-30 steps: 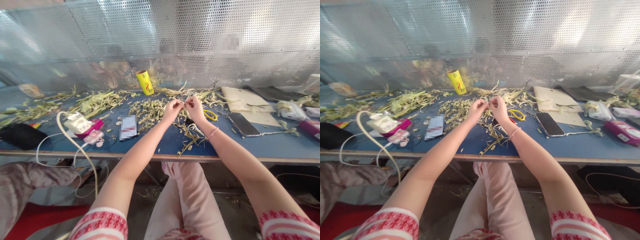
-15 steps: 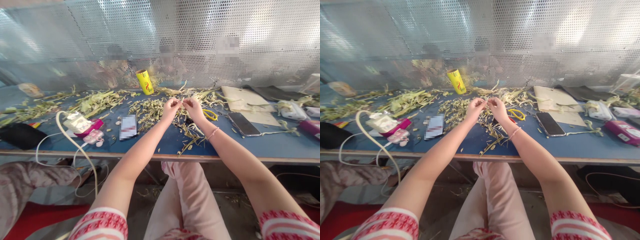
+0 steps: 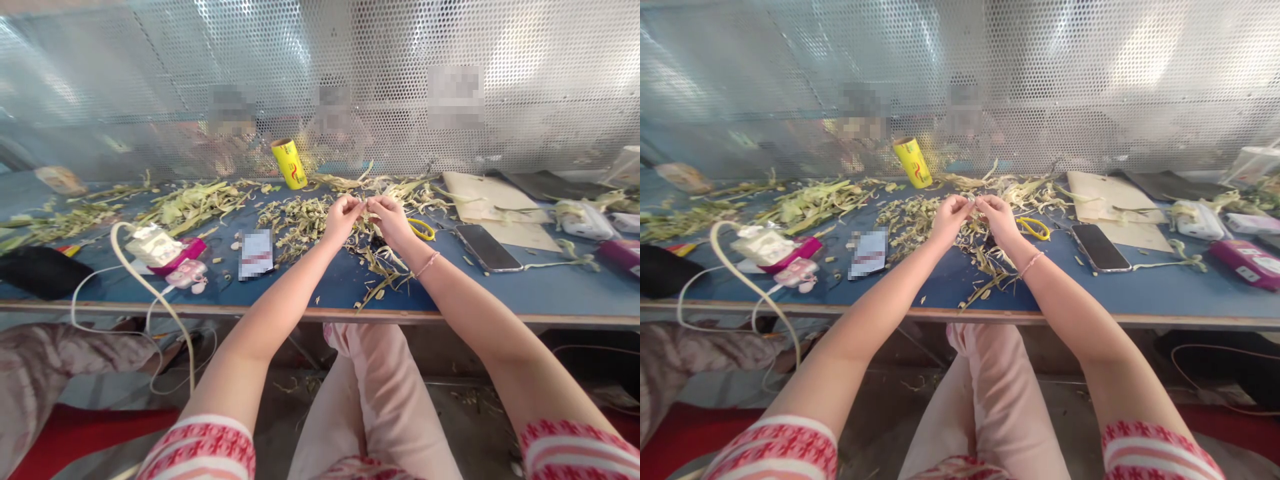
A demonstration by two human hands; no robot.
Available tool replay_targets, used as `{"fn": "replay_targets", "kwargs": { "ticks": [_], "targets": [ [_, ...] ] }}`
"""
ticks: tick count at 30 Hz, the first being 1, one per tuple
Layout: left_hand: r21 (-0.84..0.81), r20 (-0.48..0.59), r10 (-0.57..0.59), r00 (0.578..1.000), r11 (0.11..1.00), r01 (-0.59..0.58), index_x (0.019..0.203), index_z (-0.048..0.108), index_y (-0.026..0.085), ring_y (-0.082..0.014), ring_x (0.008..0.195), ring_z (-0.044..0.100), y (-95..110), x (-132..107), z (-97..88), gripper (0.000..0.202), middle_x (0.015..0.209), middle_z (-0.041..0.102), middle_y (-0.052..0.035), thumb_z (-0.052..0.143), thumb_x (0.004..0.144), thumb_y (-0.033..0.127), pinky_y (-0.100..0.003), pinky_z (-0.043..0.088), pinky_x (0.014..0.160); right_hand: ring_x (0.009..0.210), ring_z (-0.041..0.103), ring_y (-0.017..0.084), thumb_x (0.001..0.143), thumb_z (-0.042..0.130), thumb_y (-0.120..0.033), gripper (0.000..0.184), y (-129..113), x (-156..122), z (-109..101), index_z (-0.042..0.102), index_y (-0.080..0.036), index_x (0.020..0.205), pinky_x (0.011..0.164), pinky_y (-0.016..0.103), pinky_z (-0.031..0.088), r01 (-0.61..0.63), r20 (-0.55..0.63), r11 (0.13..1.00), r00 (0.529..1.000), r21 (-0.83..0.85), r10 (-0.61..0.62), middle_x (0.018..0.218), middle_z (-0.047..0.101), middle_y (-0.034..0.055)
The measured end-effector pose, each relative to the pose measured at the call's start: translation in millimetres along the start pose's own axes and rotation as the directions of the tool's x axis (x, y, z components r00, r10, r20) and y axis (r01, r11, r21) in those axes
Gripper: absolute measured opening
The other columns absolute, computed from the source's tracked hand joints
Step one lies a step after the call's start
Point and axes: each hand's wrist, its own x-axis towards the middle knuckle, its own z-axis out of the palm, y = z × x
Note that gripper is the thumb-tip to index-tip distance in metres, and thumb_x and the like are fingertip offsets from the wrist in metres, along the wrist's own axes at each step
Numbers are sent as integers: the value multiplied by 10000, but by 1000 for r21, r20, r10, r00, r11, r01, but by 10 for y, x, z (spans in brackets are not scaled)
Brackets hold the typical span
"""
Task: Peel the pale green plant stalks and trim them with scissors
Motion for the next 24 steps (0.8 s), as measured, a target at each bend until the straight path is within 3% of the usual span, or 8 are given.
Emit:
{"fn": "replay_targets", "kwargs": {
  "ticks": [7, 15, 18, 24],
  "targets": [
    [34, 3, 1, 1000, 999, -1, 738, 585, 170, -79, 592, 555, -15, -6, 6, 180, 632, 588, 25, 662, 791, 324, -211, 462, 613, 688, 533, 79, 600, 798, -360, 292, -28, -26, 6, 568, -202, 683, 640, 221, 474, -33, 77, 988, 997, 149, 21, 722, 554, -44],
    [51, -15, 36, 999, 998, -35, 740, 586, 179, -89, 582, 542, -33, 0, -2, 202, 667, 587, 10, 589, 841, 353, -220, 453, 600, 621, 494, 64, 544, 828, -340, 328, -49, -25, 8, 554, -194, 650, 563, 202, 422, -78, 79, 990, 994, 118, 69, 664, 533, -48],
    [-56, -15, -13, 1000, 998, 12, 795, 585, 191, -89, 616, 561, -57, 2, 2, 171, 738, 602, 6, 551, 862, 344, -226, 472, 636, 618, 501, 64, 552, 824, -315, 319, -46, -16, 0, 548, -192, 657, 550, 200, 411, -88, 60, 990, 995, 106, 82, 658, 533, -47],
    [-223, -2, -162, 987, 962, 158, 786, 559, 182, -88, 654, 579, -59, 25, 34, 67, 747, 606, 16, 519, 821, 141, -256, 493, 737, 606, 497, 61, 595, 789, -230, 256, -18, 13, -20, 547, -190, 668, 611, 220, 440, -65, 27, 990, 998, 122, 62, 648, 527, -47]
  ]
}}
